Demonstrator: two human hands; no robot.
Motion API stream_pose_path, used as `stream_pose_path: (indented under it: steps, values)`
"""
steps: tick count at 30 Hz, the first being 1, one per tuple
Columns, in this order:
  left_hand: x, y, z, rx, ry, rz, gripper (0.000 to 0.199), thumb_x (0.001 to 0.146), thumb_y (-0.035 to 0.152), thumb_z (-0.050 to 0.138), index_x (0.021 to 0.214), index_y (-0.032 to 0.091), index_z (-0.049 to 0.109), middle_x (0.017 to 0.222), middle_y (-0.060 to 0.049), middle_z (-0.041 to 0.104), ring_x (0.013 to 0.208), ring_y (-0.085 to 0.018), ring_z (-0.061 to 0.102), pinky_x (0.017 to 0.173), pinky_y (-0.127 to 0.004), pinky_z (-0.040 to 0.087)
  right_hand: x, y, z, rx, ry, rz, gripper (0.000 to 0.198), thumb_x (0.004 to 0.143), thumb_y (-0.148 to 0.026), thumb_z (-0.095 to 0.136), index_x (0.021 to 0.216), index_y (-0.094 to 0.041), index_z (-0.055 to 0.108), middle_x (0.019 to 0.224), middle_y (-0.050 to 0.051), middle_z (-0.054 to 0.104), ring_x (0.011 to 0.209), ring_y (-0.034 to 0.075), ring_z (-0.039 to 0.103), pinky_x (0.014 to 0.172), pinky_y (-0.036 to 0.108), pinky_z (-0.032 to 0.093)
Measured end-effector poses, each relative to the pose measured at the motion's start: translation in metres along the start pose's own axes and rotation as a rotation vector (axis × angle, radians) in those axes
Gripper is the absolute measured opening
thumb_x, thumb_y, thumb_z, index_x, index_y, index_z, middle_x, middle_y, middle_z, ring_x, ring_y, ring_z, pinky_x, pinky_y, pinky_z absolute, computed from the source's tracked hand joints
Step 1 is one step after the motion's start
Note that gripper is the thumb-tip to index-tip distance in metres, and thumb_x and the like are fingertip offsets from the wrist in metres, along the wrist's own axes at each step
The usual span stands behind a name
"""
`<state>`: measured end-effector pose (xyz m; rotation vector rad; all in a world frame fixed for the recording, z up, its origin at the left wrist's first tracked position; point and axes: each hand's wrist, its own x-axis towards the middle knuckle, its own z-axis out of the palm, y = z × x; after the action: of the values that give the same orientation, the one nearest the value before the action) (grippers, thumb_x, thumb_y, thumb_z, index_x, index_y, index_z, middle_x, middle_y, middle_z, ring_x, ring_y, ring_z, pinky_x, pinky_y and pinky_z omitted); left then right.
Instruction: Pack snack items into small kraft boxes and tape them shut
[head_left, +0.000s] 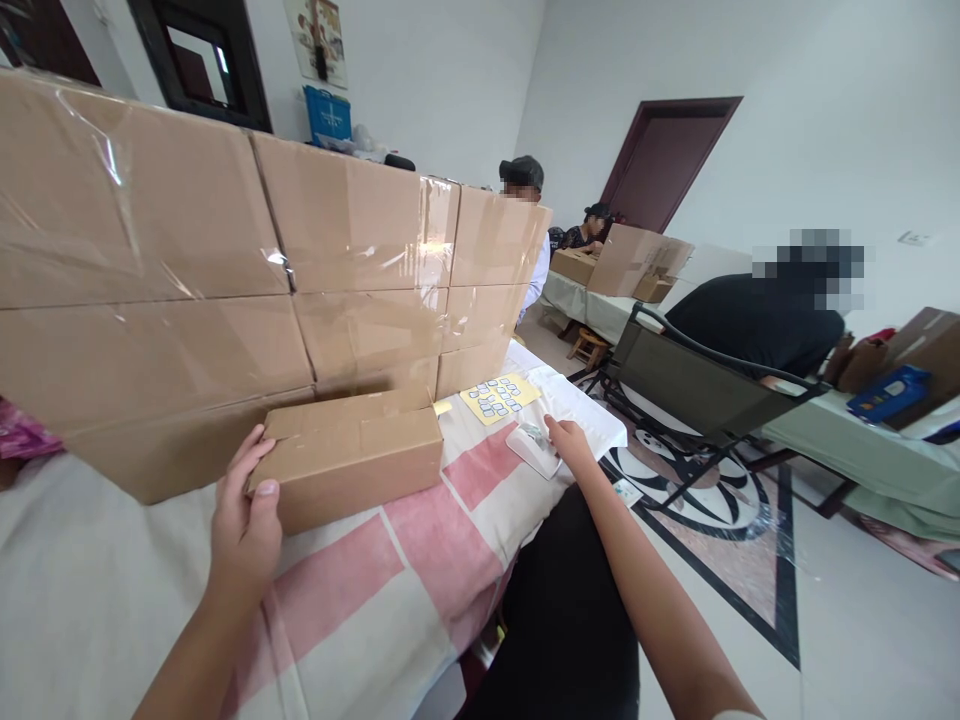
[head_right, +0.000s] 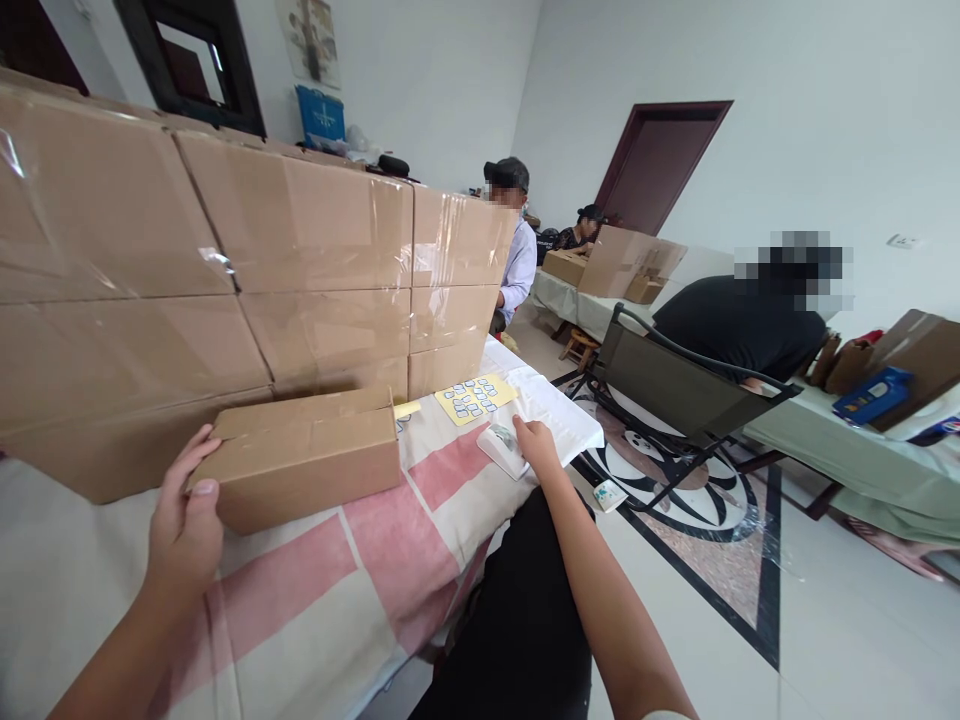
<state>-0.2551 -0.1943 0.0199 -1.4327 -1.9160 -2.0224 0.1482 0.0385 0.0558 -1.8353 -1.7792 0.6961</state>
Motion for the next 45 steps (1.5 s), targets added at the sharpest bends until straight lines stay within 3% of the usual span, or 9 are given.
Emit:
stream_pose_path:
  steps: [7, 11, 17, 23, 34, 45]
  values:
    - [0.0, -0.003, 0.001, -0.036, 0.038, 0.02, 0.041, 0.099, 0.042, 0.051, 0.136, 0.03, 0.061, 0.158, -0.005, 0.049, 0.148, -0.029, 0.044, 0.127, -0.052, 0.029, -0.003, 0.002, -0.006, 0.037, -0.036, 0.024, 0.047, 0.092, -0.041, 0.056, 0.05, -0.022, 0.047, 0.047, 0.002, 0.052, 0.053, 0.017, 0.054, 0.063, 0.03, 0.039]
    - [0.0, -0.001, 0.002, -0.049, 0.043, 0.037, 0.042, 0.098, 0.043, 0.052, 0.138, 0.032, 0.061, 0.159, -0.006, 0.049, 0.148, -0.03, 0.044, 0.125, -0.055, 0.029, -0.004, 0.001, -0.008, 0.108, -0.071, 0.049, 0.034, 0.086, -0.033, 0.062, 0.055, -0.019, 0.054, 0.051, 0.0, 0.052, 0.055, 0.016, 0.055, 0.06, 0.029, 0.04]
    - [0.001, -0.001, 0.003, -0.073, 0.041, 0.075, 0.043, 0.098, 0.043, 0.053, 0.14, 0.033, 0.06, 0.158, -0.006, 0.049, 0.148, -0.03, 0.043, 0.126, -0.056, 0.028, -0.006, 0.0, -0.013, 0.259, -0.132, 0.127, 0.024, 0.084, -0.035, 0.065, 0.069, -0.017, 0.062, 0.063, 0.002, 0.057, 0.055, 0.015, 0.055, 0.047, 0.026, 0.035]
    - [0.002, 0.0, 0.003, -0.075, 0.035, 0.098, 0.043, 0.099, 0.044, 0.054, 0.14, 0.034, 0.06, 0.158, -0.005, 0.05, 0.148, -0.028, 0.044, 0.127, -0.054, 0.027, -0.007, 0.002, -0.016, 0.353, -0.16, 0.163, 0.022, 0.082, -0.037, 0.07, 0.075, -0.016, 0.065, 0.075, 0.004, 0.06, 0.058, 0.012, 0.051, 0.046, 0.025, 0.034]
    - [0.001, 0.0, 0.003, -0.078, 0.042, 0.101, 0.044, 0.099, 0.042, 0.054, 0.139, 0.028, 0.061, 0.158, -0.007, 0.049, 0.148, -0.027, 0.043, 0.127, -0.053, 0.027, -0.001, 0.008, -0.012, 0.359, -0.208, 0.114, 0.036, 0.075, -0.042, 0.075, 0.06, -0.019, 0.052, 0.061, -0.001, 0.048, 0.058, 0.012, 0.044, 0.052, 0.026, 0.027]
    - [0.001, 0.001, 0.003, -0.062, 0.032, 0.101, 0.043, 0.099, 0.043, 0.052, 0.138, 0.026, 0.06, 0.159, -0.01, 0.048, 0.148, -0.028, 0.043, 0.126, -0.053, 0.027, -0.006, 0.003, -0.017, 0.436, -0.179, 0.145, 0.027, 0.07, -0.036, 0.075, 0.064, -0.019, 0.056, 0.068, 0.001, 0.057, 0.061, 0.011, 0.045, 0.054, 0.025, 0.031]
